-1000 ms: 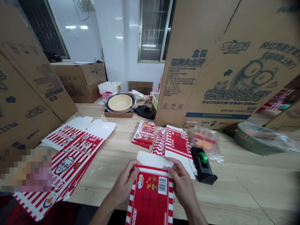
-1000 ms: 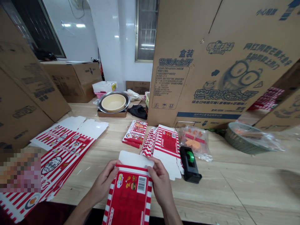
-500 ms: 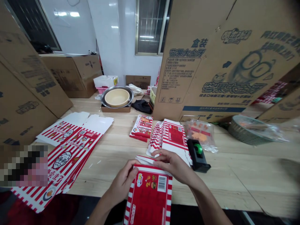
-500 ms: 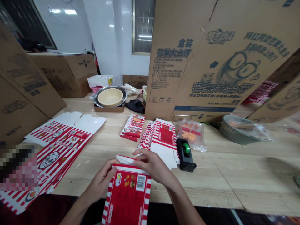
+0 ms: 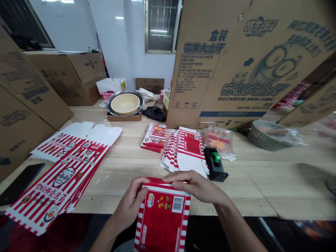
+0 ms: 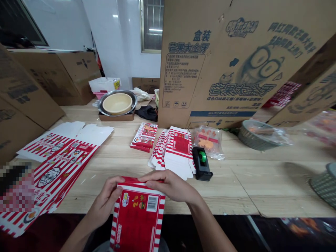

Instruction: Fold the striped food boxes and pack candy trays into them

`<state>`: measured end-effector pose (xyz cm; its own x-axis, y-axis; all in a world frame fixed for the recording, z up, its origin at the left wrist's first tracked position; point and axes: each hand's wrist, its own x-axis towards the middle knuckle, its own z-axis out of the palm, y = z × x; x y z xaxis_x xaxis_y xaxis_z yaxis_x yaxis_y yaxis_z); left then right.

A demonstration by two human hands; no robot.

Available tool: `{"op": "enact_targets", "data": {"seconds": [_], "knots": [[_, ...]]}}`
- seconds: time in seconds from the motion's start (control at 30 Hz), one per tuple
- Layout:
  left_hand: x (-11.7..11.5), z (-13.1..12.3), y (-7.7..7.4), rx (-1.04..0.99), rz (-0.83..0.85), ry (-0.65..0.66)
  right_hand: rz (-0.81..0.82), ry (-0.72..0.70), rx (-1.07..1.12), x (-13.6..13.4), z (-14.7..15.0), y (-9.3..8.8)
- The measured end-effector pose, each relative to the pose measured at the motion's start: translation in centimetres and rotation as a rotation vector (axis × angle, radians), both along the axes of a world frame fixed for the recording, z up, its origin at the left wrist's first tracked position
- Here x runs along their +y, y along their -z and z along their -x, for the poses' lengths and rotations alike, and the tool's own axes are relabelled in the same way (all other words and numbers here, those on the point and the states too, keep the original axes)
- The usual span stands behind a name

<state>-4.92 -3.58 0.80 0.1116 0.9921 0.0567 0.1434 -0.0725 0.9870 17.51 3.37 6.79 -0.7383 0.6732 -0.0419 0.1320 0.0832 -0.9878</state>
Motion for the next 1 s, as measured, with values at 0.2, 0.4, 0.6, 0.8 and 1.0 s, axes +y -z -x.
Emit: {"op": "enact_targets", "data": {"seconds": [0.2, 0.4, 0.6, 0.8, 1.0], "knots": [[-0.1, 0.3, 0.9, -0.021, 0.016, -0.18, 0.104, 0.372, 0.202, -1.8, -0.1, 1.7], [-0.5, -0.1, 2.0, 0.121, -0.069, -0.25, 0.177, 0.312, 0.285, -3.5, -1.2, 2.9], [-0.4, -0.7, 2.6, 0.175, -0.096, -0.18, 0.247, 0.402, 0.32, -3.6, -2.0, 3.8], [-0.3, -0.9, 3.1, 0.14, -0.075, -0.312, 0.132, 0.268, 0.299, -4.9, -1.3, 3.7], [2.1, 2.5, -0.2, 0.176, -0.095, -0.468, -0.04, 0.771, 0.139, -1.9, -6.2, 5.3]]}}
